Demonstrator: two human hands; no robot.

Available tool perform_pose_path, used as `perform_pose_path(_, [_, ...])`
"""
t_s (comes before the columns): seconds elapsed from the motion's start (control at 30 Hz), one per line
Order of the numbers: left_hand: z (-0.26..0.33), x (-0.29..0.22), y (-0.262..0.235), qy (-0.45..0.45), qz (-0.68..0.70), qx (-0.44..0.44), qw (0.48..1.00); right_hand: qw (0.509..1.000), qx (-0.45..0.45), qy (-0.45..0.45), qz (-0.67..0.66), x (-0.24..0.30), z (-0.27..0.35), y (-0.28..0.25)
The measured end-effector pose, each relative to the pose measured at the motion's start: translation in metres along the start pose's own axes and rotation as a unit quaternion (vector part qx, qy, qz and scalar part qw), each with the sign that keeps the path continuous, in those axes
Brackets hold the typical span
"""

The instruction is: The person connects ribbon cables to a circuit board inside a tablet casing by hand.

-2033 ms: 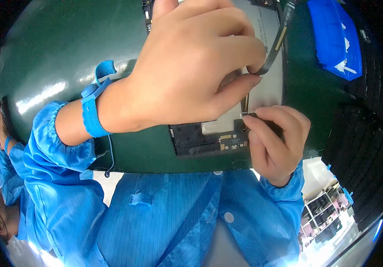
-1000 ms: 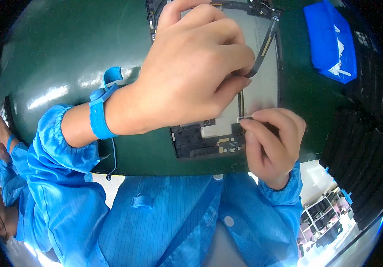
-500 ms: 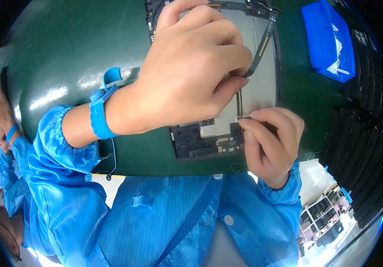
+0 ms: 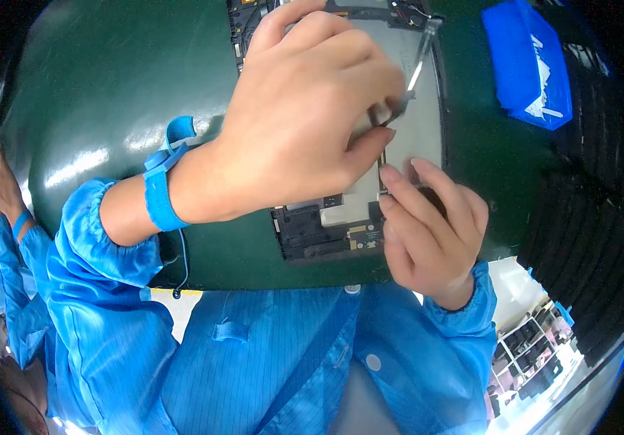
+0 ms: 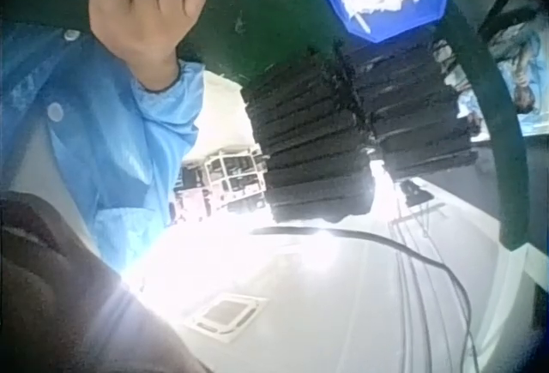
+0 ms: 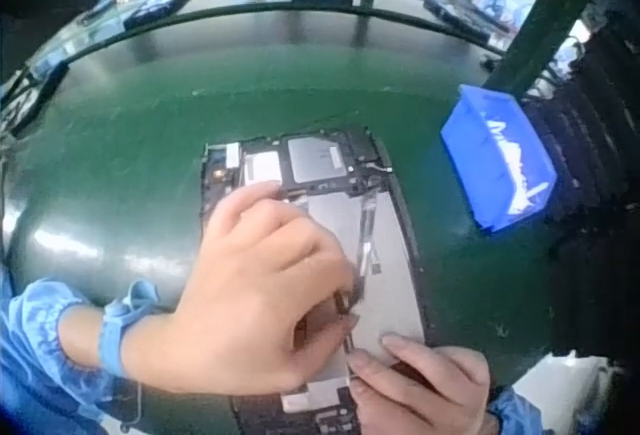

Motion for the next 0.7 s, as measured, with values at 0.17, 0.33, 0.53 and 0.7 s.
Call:
perform_pose_path(0.17, [-0.002,-0.005,-0.019,-0.028,0.105,-0.106,0.988,0.997,0.036,-0.029,0.062,0.009,0.001,-0.001])
perform_pose_path(0.33, [-0.013,0.022,-0.021,-0.391,0.246,0.155,0.873,0.990,0.107,0.028,0.093,0.012,-0.013,0.001])
perform_pose_path(0.53, [0.006,0.019,-0.021,-0.337,0.220,-0.016,0.915,0.985,0.138,0.055,0.084,0.015,-0.012,0.008])
perform_pose_path(0.7, [0.002,0.013,-0.029,-0.253,0.183,-0.059,0.948,0.988,0.112,0.083,0.072,0.009,-0.016,0.000])
Point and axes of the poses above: each hand's wrist, its own z-axis away from the middle knuckle, its own y-axis out of the palm, x = y × z, the point moved 8 cm from there along -z, towards the middle knuckle, and after that the axes turned 5 degrees about -z, right-handed, at the moved point
